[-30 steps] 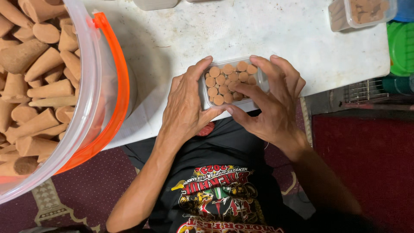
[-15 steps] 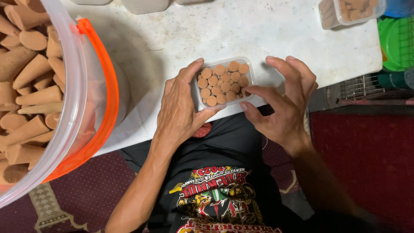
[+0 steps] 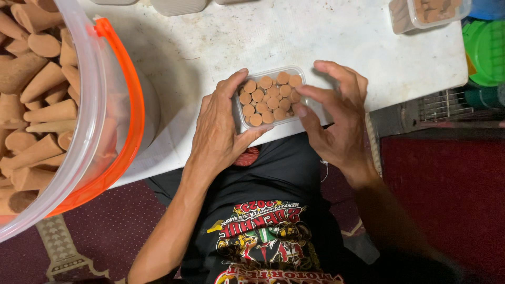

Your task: The person transfers small, cone-shaped objects from a large bucket into small plastic containers. They pick up the cones by hand and place them into the containers, arranging them in rows.

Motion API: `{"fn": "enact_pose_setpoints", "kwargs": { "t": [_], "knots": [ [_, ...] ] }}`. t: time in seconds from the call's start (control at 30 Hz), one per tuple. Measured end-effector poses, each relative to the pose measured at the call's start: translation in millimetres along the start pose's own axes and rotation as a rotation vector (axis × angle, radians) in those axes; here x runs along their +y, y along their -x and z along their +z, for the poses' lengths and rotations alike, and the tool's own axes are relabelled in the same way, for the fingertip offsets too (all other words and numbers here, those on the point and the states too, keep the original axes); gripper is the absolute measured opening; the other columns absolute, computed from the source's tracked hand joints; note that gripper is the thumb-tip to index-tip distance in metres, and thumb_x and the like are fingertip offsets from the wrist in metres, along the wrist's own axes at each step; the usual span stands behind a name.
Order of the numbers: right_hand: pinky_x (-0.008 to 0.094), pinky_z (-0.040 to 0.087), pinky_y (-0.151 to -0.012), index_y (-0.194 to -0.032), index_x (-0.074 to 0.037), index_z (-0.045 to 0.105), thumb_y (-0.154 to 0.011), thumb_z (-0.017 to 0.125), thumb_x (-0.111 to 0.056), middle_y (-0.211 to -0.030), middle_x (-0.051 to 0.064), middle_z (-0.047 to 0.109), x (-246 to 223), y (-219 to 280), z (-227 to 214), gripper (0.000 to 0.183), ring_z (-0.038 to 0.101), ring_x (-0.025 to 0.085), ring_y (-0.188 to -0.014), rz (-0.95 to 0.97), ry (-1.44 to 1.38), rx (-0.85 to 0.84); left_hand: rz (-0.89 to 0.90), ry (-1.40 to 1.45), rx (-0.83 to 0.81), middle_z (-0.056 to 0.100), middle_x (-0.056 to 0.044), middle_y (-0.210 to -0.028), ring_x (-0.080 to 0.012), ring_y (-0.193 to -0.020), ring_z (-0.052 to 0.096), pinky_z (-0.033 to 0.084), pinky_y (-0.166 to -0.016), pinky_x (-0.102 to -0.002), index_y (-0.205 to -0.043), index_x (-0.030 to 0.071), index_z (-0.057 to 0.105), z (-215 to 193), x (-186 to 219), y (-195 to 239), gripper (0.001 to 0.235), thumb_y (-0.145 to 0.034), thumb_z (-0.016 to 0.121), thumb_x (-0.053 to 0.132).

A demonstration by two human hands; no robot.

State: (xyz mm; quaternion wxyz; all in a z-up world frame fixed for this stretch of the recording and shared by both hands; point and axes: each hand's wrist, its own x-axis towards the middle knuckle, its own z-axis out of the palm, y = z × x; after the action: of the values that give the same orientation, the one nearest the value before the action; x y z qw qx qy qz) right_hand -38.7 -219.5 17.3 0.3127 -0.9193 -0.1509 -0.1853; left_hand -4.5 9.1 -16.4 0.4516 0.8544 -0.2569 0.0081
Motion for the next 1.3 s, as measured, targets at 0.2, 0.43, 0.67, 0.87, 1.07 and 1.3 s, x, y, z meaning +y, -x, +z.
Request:
{"fn": "enact_pose_setpoints", "kwargs": {
  "t": [0.2, 0.43, 0.67, 0.87, 1.07, 1.3],
  "knots": [
    [0.032, 0.05, -0.066, -0.118, 0.004, 0.068, -0.115, 0.051, -0.02, -0.076, 0.014, 0.066, 10.8, -1.6, -2.5, 0.03, 0.065, 0.019, -0.069, 0.201, -0.189, 0.164, -0.008, 0.12, -0.02, 0.033, -0.02, -0.157, -0.0355, -0.153, 0.034, 0.033, -0.131, -0.052, -0.158, 0.009, 0.024, -43.9, 22.6, 7.5, 0.085, -0.097, 0.073, 0.042],
    [0.035, 0.057, -0.076, -0.119, -0.005, 0.07, -0.103, 0.07, 0.0, -0.111, 0.02, 0.07, -18.3, -26.6, -8.4, 0.016, 0.072, 0.028, -0.094, -0.077, -0.165, -0.104, 0.1, 0.034, 0.174, 0.078, -0.009, -0.111, -0.0249, -0.084, 0.07, 0.051, -0.083, -0.037, -0.122, 0.0, 0.07, -44.5, 33.4, -10.2, 0.024, -0.109, 0.053, 0.011],
    [0.039, 0.057, -0.087, -0.115, 0.0, 0.071, -0.101, 0.065, 0.014, -0.121, 0.021, 0.069, -19.2, -26.7, -5.4, 0.021, 0.068, 0.033, -0.11, -0.137, -0.153, -0.049, -0.008, 0.099, 0.215, 0.061, -0.009, -0.093, -0.0232, -0.087, 0.059, 0.046, -0.081, -0.034, -0.131, 0.003, 0.064, -40.3, 28.2, -5.5, 0.026, -0.109, 0.053, 0.011],
    [0.041, 0.05, -0.078, -0.124, 0.011, 0.066, -0.112, 0.057, -0.005, -0.1, 0.024, 0.065, 6.7, -18.4, -4.9, 0.022, 0.06, 0.033, -0.09, 0.065, -0.166, 0.068, -0.289, 0.233, 0.187, 0.06, -0.009, -0.085, -0.0172, -0.075, 0.059, 0.05, -0.063, -0.032, -0.128, 0.001, 0.067, -32.0, 28.6, -3.9, 0.032, -0.103, 0.058, 0.021],
    [0.028, 0.047, -0.058, -0.124, 0.001, 0.069, -0.108, 0.062, -0.007, -0.067, 0.009, 0.063, 20.0, -2.2, 3.6, 0.02, 0.058, 0.016, -0.06, 0.356, -0.348, -0.033, -0.397, 0.375, 0.214, 0.067, -0.013, -0.076, -0.0181, -0.07, 0.062, 0.057, -0.057, -0.033, -0.119, -0.002, 0.073, -20.2, 26.7, -3.2, 0.027, -0.095, 0.072, 0.012],
    [0.033, 0.058, -0.065, -0.118, 0.01, 0.069, -0.103, 0.067, 0.005, -0.083, 0.018, 0.07, 7.5, -5.2, 5.3, 0.016, 0.069, 0.022, -0.069, 0.25, -0.452, 0.097, -0.308, 0.366, 0.304, 0.064, -0.012, -0.082, -0.018, -0.074, 0.066, 0.06, -0.065, -0.029, -0.122, 0.002, 0.072, -28.7, 31.4, -0.2, 0.026, -0.097, 0.071, 0.009]
  ]
}}
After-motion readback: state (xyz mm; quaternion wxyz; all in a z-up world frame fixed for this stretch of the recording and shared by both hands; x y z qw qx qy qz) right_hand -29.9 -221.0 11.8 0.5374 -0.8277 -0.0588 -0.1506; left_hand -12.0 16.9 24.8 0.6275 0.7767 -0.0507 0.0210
